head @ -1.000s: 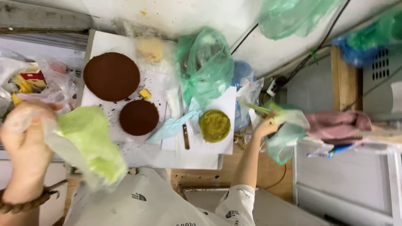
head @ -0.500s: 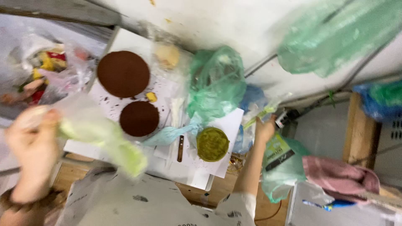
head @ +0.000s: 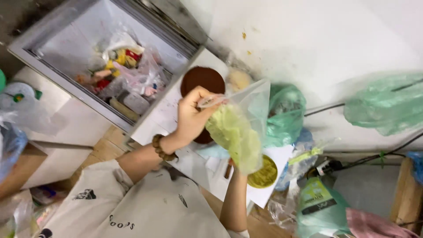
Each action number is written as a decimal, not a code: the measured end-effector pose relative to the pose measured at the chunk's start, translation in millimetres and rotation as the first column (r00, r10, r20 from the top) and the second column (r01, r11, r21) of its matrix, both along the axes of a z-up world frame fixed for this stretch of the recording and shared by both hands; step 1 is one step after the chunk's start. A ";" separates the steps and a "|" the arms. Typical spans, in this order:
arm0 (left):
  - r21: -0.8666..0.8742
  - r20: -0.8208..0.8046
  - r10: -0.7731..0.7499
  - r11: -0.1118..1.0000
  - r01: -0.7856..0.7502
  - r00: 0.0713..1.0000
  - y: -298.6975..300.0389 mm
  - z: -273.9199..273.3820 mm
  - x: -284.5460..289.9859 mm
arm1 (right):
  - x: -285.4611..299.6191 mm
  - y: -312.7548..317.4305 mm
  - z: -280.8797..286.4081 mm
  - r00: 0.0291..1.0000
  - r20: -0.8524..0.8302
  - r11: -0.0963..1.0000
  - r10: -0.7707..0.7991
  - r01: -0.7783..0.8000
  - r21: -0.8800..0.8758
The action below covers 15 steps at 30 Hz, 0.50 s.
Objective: Retrieving multiple pre-filled piping bags from a freezer and preparing them for cake decoration.
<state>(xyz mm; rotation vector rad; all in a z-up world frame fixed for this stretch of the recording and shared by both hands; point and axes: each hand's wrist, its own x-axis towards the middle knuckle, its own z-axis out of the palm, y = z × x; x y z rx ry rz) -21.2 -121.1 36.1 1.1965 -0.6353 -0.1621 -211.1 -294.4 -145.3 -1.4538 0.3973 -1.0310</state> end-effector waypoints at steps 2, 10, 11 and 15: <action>-0.071 -0.005 -0.012 0.997 0.012 1.000 12.0 -9.2 10.5 | 12.8 9.0 -30.5 0.995 0.081 0.995 -0.050 0.042 0.090; 0.067 0.232 -0.238 0.971 0.229 0.943 101.4 34.5 69.0 | 92.9 147.4 45.5 0.922 0.260 0.845 -0.286 0.116 0.521; 0.073 0.229 -0.242 0.970 0.231 0.943 112.9 37.8 76.7 | 98.6 155.6 34.1 0.922 0.257 0.842 -0.290 0.118 0.527; 0.211 0.262 -0.485 0.872 0.441 0.834 152.7 62.3 113.7 | 119.0 180.6 -15.7 0.988 0.115 0.967 0.098 -0.122 0.222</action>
